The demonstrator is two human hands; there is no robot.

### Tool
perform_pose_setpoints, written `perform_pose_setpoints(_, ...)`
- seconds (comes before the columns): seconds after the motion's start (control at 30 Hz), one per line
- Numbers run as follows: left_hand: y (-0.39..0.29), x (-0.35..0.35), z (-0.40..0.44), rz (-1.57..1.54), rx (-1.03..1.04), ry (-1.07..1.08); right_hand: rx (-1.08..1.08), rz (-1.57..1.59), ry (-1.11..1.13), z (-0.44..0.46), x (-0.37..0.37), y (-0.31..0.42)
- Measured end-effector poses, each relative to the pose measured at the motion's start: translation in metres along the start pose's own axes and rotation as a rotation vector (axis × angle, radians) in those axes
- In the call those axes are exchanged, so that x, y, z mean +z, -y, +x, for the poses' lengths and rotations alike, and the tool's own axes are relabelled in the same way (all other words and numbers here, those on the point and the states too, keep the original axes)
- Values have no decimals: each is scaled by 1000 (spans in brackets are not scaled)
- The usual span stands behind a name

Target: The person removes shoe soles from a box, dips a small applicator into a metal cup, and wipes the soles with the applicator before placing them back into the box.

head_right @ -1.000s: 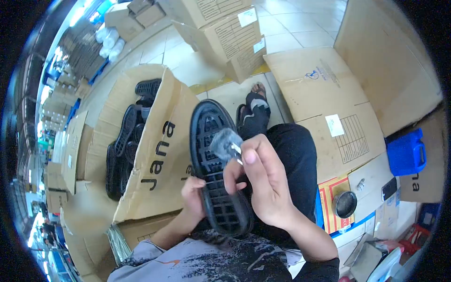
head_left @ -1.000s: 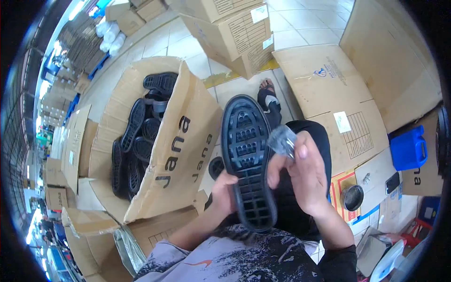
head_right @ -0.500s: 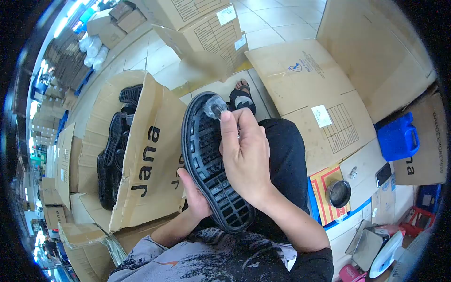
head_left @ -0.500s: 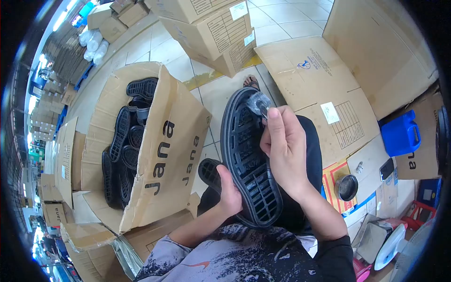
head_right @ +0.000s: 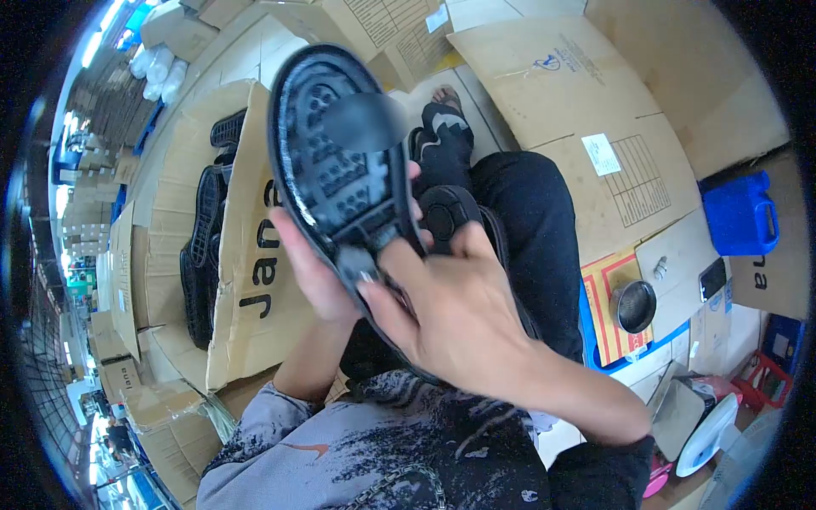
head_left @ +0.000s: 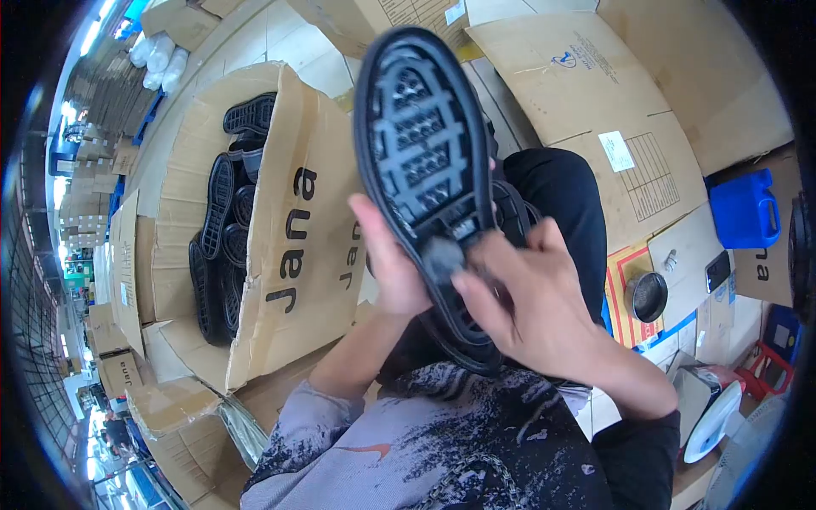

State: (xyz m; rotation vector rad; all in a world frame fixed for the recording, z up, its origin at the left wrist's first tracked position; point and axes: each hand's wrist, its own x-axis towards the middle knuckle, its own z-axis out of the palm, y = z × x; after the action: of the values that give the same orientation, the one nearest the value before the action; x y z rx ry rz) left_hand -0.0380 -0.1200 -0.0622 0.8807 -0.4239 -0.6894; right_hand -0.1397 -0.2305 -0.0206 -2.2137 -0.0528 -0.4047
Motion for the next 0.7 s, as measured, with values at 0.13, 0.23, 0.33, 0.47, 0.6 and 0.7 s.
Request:
perform_pose_setpoints(0.13, -16, -13, 10, -296, 3, 76, -123, -203, 221, -30, -18, 0)
perform_pose_setpoints(0.23, -17, -9, 6, -363, -75, 79, -189, -393, 177, -15, -38, 3)
perform_pose_setpoints(0.33, -11, 5, -8, -602, -204, -41, -403, -713, -125, 23, -53, -7)
perform_pose_setpoints(0.47, -4, 6, -17, -282, -312, 113, -635, -1082, -313, 67, -55, -32)
perform_pose_setpoints(0.6, -8, 12, -18, -320, -352, 29, -676, -1212, -319, 77, -66, -38)
perform_pose_setpoints(0.7, -4, 3, -19, -192, -395, 43, -535, -1261, -227, 67, -73, -39)
